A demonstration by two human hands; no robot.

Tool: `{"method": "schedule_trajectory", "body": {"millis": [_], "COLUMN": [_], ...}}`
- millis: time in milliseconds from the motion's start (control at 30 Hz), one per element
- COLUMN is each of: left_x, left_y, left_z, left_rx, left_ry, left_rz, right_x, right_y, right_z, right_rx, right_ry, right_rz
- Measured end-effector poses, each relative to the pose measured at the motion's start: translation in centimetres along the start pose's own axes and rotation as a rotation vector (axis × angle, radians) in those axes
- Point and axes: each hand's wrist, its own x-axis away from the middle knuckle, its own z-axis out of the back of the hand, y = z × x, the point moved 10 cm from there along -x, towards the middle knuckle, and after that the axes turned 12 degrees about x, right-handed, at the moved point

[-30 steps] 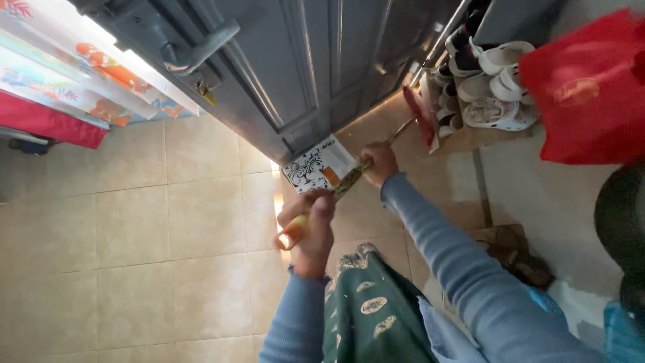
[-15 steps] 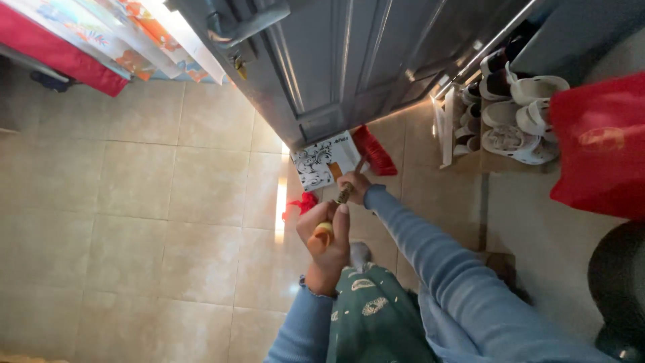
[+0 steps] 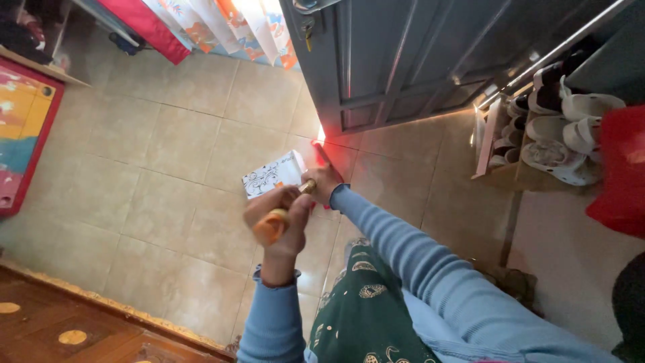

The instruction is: The person picks up a broom and sweeps the tiled floor of a room, moving toward a doorway and sweeping debris out onto a patio.

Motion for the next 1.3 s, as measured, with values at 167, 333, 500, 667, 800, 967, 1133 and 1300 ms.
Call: {"method": "schedule_trajectory", "body": {"millis": [167, 333, 500, 667, 800, 967, 1133, 1300], "left_x": [1.8, 7.1, 10.9, 7.7, 3.4, 1.2, 3.3, 6.6], "left_y": [0.5, -17.4, -22.0, -14.7, -6.3, 1.8, 4.5, -13.8], "left_z": [3.5, -5.7, -10.0, 0.1, 1.0, -0.6, 1.2, -10.1], "left_rx": [0.785, 0.500, 0.465, 0.213, 0.015, -0.009, 0.598, 0.349], "left_ry": [0.108, 0.045, -0.145, 0.012, -0.052, -0.139, 0.247, 0.077], "left_rz": [-0.057, 0.485, 0.355, 0.318, 0.129, 0.038, -0.121, 0.465], "right_x": [4.9, 9.3, 10.6, 2.9, -0.1, 0.3, 9.0, 14.9], "right_y": [-0.1, 15.5, 24.7, 15.3, 4.5, -1.9, -0.7, 19.0], "right_z": [10.8, 16.2, 7.2, -4.6, -6.9, -2.3, 9.9, 12.1], "right_rx": [0.101, 0.480, 0.493, 0.247, 0.026, -0.464, 0.113, 0.280], "right_ry": [0.056, 0.186, -0.152, -0.154, -0.055, -0.171, 0.035, 0.063], "right_rz": [-0.019, -0.058, -0.129, 0.092, 0.227, 0.043, 0.034, -0.163]}}
